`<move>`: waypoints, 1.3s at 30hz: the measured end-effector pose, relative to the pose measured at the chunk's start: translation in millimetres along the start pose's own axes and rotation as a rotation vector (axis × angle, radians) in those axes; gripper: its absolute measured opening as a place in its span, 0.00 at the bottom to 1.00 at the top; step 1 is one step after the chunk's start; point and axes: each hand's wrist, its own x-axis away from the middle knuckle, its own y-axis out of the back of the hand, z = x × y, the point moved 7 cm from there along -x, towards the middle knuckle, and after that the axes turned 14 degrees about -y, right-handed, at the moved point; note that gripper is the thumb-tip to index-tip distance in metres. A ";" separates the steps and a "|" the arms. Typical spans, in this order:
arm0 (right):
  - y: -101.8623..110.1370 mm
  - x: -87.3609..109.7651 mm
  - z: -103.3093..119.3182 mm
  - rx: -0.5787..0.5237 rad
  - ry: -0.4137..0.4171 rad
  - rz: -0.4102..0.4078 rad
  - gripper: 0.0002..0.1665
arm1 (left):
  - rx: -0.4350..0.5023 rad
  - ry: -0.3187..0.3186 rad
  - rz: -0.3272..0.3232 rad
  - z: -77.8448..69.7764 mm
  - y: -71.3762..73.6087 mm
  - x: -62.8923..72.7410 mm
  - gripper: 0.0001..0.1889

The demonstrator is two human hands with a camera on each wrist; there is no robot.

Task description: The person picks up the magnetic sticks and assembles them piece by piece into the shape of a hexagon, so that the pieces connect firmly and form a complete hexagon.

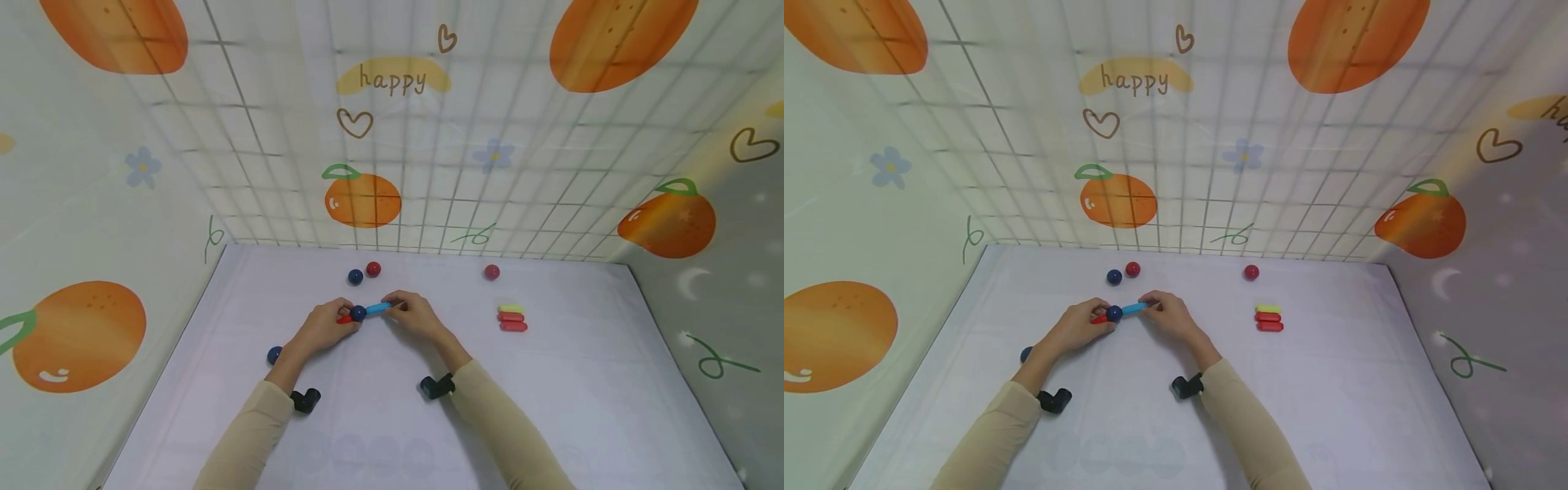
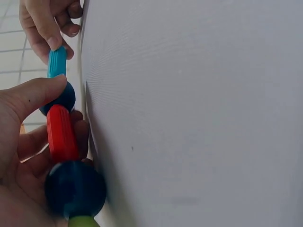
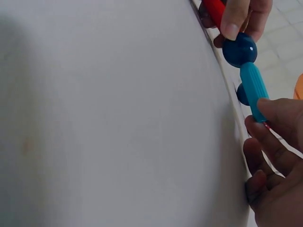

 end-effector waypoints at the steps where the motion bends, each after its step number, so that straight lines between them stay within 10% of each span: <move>1: -0.5 -0.2 0.4 0.000 0.003 -0.002 0.13 | -0.006 -0.006 0.000 -0.1 0.0 -0.5 0.22; 27: -17.3 -4.9 12.5 -0.005 0.023 0.044 0.15 | -0.063 -0.047 0.008 -0.8 -7.0 -8.5 0.14; 39: 9.0 -34.1 7.9 -0.191 -0.021 -0.159 0.15 | -0.072 -0.009 0.009 -1.2 -5.3 -7.9 0.15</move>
